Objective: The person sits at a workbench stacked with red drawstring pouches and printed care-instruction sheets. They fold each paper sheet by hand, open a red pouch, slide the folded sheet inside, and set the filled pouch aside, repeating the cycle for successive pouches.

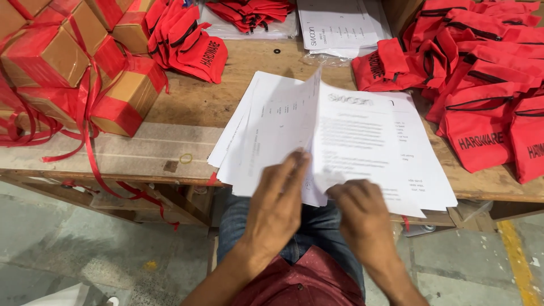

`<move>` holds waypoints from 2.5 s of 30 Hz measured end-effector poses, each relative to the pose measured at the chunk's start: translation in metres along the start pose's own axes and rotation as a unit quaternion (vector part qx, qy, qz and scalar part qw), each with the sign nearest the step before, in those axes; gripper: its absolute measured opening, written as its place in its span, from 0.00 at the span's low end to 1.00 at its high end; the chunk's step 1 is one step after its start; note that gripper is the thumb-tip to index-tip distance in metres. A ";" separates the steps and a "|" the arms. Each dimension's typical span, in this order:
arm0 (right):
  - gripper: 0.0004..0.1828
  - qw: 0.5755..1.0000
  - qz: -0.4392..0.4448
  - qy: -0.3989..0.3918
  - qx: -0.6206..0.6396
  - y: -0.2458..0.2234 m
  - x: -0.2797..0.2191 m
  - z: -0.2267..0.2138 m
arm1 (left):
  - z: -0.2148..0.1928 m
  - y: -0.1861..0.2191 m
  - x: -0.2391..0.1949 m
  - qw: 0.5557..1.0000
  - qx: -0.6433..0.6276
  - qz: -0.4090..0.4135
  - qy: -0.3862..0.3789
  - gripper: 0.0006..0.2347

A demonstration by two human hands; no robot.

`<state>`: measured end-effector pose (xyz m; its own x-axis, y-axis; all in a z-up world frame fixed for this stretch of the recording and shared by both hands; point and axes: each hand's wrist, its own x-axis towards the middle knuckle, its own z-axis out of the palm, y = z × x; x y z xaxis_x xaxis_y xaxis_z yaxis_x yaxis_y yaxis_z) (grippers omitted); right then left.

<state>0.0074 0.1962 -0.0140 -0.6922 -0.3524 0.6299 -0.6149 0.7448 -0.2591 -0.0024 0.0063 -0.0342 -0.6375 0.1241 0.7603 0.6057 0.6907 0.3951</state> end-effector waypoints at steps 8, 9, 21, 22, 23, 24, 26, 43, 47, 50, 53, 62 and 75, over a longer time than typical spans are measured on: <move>0.20 0.998 0.024 0.052 0.017 -0.016 -0.021 -0.008 | -0.010 0.019 -0.003 0.990 -0.003 0.061 -0.125 0.14; 0.17 0.994 0.056 0.089 0.020 -0.019 -0.024 -0.013 | -0.010 0.020 -0.001 0.992 0.003 0.071 -0.101 0.11; 0.51 0.744 0.475 0.122 0.453 0.021 -0.069 -0.028 | -0.007 0.034 -0.022 0.984 0.001 0.149 -0.097 0.06; 0.51 0.743 0.475 0.124 0.454 0.022 -0.064 -0.027 | -0.007 0.034 -0.022 0.984 0.002 0.151 -0.098 0.06; 0.54 0.753 0.483 0.136 0.427 0.022 -0.059 -0.027 | -0.009 0.033 -0.022 0.983 -0.006 0.148 -0.111 0.07; 0.57 0.761 0.490 0.148 0.398 0.021 -0.055 -0.025 | -0.011 0.032 -0.022 0.982 -0.014 0.144 -0.124 0.08; 0.56 0.774 0.470 0.153 0.396 0.027 -0.062 -0.022 | -0.010 0.033 -0.021 0.985 -0.036 0.108 -0.127 0.10; 0.58 0.857 0.365 0.185 0.313 -0.018 -0.066 -0.010 | 0.009 0.091 0.006 0.975 -0.208 -0.027 -0.077 0.19; 0.47 0.807 0.350 0.118 0.460 -0.004 -0.060 -0.018 | 0.012 0.089 -0.002 0.961 -0.257 -0.019 -0.103 0.29; 0.28 0.786 0.352 0.120 0.494 0.018 -0.072 0.003 | 0.015 0.087 -0.005 0.935 -0.331 -0.043 -0.122 0.33; 0.16 0.782 0.393 0.168 0.454 0.022 -0.055 -0.003 | 0.014 0.072 0.003 0.925 -0.355 -0.092 -0.095 0.33; 0.12 0.870 0.248 0.202 0.376 0.096 0.023 -0.026 | -0.034 -0.070 0.091 0.976 -0.156 -0.138 0.057 0.39; 0.19 0.872 0.142 0.111 0.455 0.112 0.081 0.009 | -0.004 -0.091 0.065 0.904 -0.363 -0.139 0.181 0.17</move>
<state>-0.1215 0.2460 0.0012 -0.8379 -0.0336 0.5448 -0.5449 -0.0088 -0.8385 -0.0969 -0.0514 -0.0190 -0.6944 -0.3144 0.6473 0.6832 -0.0056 0.7302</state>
